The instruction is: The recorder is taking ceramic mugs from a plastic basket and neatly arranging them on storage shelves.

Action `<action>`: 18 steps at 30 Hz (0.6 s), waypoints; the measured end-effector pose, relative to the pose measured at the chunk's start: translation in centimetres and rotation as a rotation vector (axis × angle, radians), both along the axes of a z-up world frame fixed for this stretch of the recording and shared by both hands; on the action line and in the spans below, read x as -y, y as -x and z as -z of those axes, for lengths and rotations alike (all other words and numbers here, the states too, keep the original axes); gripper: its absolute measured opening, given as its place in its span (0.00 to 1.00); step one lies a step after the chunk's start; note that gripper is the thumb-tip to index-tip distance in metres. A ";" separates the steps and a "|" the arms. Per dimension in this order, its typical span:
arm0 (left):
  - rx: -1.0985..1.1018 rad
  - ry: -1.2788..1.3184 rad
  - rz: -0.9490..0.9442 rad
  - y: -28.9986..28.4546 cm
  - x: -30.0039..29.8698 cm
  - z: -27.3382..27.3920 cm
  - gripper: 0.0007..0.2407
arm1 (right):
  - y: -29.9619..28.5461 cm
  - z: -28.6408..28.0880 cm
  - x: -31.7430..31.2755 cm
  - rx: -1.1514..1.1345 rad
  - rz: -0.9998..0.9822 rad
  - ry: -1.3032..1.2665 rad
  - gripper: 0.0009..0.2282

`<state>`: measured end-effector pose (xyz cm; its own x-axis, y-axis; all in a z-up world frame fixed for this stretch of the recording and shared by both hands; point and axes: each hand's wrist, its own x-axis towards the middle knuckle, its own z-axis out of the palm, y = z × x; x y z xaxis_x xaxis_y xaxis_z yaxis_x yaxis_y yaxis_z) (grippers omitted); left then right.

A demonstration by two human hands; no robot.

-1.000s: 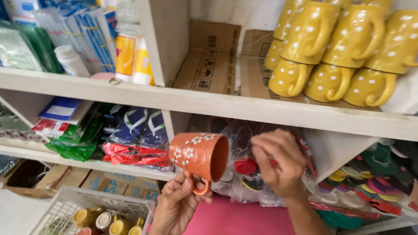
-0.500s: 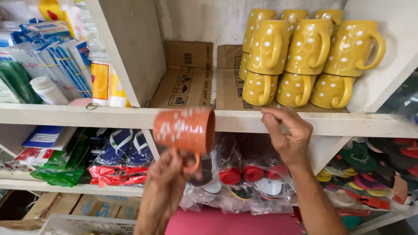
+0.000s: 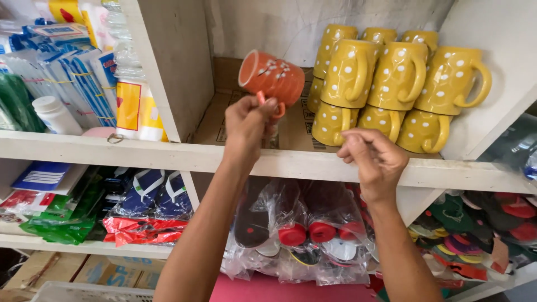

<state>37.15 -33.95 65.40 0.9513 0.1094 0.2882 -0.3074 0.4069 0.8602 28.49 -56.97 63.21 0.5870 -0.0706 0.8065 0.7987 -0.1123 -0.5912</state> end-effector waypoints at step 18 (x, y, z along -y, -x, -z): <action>-0.311 -0.792 -0.466 -8.6 4.7 -3.0 0.19 | -1.7 0.5 2.1 -0.164 -0.210 -0.255 0.08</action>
